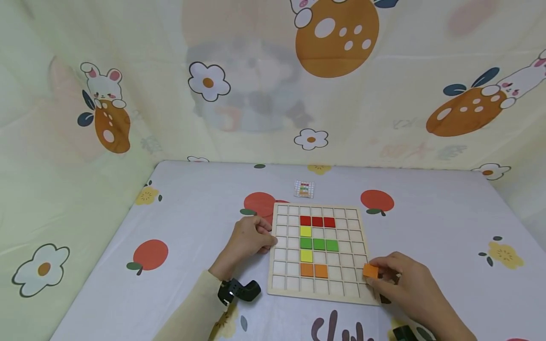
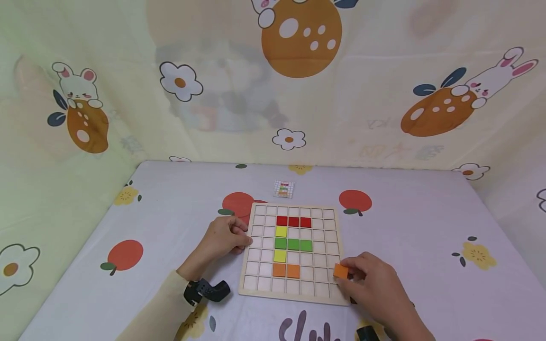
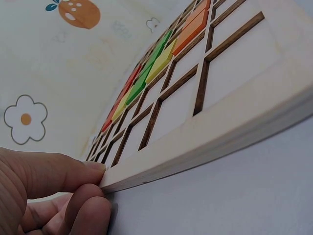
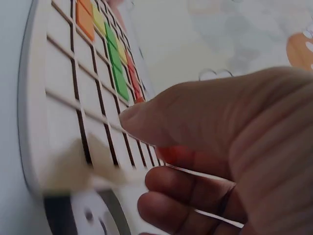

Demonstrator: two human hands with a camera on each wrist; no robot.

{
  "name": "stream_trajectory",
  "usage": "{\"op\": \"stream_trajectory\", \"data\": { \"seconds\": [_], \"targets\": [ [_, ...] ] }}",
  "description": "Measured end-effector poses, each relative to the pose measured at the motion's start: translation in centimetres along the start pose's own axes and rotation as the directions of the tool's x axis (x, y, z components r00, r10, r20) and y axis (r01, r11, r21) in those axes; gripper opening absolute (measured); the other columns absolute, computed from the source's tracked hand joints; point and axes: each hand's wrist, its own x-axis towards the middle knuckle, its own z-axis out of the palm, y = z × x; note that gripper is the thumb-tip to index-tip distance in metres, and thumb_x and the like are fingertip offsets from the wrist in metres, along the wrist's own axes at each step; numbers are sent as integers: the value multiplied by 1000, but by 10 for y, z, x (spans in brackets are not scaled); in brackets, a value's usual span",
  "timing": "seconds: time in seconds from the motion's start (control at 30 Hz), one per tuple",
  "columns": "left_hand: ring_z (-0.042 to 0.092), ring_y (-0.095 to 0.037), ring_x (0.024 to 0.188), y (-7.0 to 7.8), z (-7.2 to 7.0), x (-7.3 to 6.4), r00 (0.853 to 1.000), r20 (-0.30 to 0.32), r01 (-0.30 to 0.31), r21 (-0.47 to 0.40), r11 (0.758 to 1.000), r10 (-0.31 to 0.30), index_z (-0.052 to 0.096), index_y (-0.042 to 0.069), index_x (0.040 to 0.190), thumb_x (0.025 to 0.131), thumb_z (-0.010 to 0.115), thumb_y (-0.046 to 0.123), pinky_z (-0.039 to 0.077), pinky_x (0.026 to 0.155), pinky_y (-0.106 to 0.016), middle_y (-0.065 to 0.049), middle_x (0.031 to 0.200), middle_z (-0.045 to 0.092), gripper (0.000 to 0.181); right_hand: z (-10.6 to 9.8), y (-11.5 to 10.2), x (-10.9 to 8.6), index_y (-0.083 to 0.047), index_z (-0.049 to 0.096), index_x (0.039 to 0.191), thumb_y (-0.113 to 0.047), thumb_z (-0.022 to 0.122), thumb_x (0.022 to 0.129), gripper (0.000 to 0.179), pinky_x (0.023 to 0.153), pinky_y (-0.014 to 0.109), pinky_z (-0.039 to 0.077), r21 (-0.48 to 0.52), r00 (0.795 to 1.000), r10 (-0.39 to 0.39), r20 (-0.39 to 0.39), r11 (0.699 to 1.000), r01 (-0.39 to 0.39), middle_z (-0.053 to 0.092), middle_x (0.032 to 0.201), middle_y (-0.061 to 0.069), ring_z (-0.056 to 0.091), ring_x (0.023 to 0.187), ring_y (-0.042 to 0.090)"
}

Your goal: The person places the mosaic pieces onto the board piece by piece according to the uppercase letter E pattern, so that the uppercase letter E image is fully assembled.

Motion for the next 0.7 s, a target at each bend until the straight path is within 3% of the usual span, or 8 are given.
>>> {"op": "stream_trajectory", "data": {
  "seconds": [0.37, 0.5, 0.7],
  "targets": [
    [64, -15, 57, -1, 1, 1, 1000, -10, -2, 9, 1000, 2, 67, 3, 101, 84, 85, 7, 58, 56, -24, -8, 78, 65, 25, 27, -30, 17, -8, 81, 106, -16, 91, 78, 30, 63, 21, 46, 48, 999, -20, 43, 999, 18, 60, 84, -4, 53, 78, 13],
    [64, -15, 57, 0, 1, 1, 1000, -12, -1, 10, 1000, 1, 67, 4, 100, 84, 85, 8, 58, 56, -24, -7, 77, 65, 24, 30, -34, 21, -9, 81, 105, -14, 90, 78, 29, 64, 21, 47, 69, 998, -38, 59, 997, 34, 61, 85, -4, 53, 78, 12],
    [63, -15, 56, -1, 0, 1, 1000, -9, -9, 3, 1000, 9, 67, 2, 100, 83, 84, 5, 58, 56, -24, -7, 77, 64, 24, 36, -36, 23, -12, 81, 105, -13, 88, 78, 28, 65, 22, 44, 56, 995, -2, 99, 998, -4, 60, 86, -4, 51, 79, 14]
  ]
}}
